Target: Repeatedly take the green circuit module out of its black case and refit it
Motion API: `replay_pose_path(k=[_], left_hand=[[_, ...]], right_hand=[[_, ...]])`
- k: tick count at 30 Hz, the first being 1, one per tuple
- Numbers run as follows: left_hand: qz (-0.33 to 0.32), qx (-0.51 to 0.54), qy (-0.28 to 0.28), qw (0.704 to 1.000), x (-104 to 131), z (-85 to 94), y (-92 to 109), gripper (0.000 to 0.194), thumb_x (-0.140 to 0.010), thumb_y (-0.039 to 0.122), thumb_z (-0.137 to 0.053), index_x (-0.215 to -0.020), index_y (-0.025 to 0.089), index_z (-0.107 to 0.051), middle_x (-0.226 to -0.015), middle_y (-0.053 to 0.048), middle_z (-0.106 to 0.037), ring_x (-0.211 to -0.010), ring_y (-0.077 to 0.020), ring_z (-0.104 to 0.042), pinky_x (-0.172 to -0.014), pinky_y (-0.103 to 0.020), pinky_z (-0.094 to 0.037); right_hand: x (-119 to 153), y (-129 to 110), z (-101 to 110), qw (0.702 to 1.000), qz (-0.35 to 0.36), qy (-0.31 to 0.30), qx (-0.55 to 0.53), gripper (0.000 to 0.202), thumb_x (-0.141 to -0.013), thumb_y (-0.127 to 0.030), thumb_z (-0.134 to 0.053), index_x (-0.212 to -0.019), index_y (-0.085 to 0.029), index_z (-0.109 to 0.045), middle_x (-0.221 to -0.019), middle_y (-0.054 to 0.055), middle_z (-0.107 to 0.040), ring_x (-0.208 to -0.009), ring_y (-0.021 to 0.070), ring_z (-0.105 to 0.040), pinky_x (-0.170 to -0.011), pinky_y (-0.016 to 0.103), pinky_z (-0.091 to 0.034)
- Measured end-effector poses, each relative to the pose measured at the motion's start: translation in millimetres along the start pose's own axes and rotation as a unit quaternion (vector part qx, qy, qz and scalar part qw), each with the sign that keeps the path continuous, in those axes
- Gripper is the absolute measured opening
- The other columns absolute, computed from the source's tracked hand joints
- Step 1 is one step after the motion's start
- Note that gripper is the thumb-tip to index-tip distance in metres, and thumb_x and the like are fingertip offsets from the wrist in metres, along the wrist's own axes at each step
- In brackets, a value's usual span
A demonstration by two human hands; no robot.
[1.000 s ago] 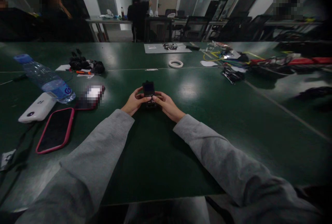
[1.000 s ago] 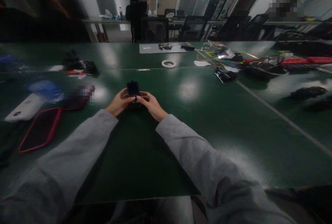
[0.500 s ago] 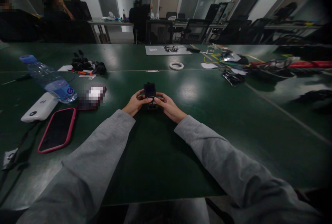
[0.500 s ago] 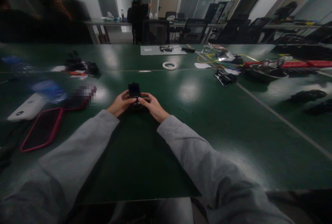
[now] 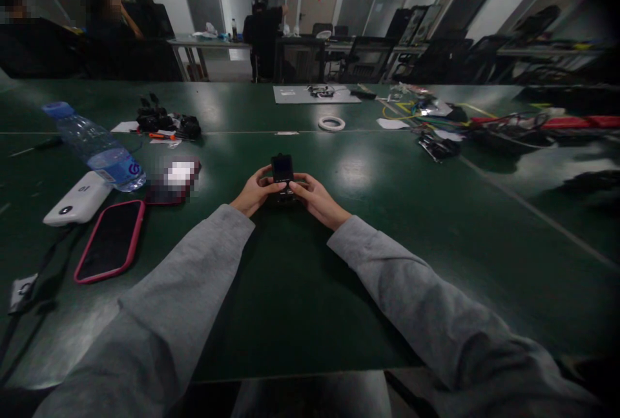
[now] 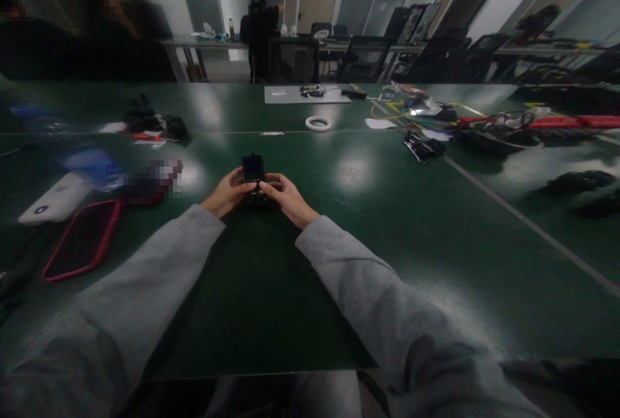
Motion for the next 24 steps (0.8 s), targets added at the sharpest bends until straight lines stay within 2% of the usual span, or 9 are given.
replay_pose_path(k=[24], left_hand=[[0.006, -0.009, -0.007, 1.000, 3.3, -2.8, 4.1, 0.077, -0.057, 0.012, -0.082, -0.126, 0.019, -0.050, -0.097, -0.004, -0.063, -0.098, -0.0183, -0.060, -0.101, -0.043, -0.039]], right_hand=[[0.4, 0.2, 0.6, 1.000, 0.007, 0.003, 0.008, 0.047, -0.071, -0.038, -0.077, -0.110, -0.023, -0.054, -0.097, 0.002, -0.062, -0.092, 0.0143, -0.060, -0.087, 0.032, -0.049]])
Point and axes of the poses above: each hand's wrist, its own x-axis away from the middle knuckle, its own z-axis out of the back of the hand, y = z × x, the point moved 6 cm from there along -x, towards the middle knuckle
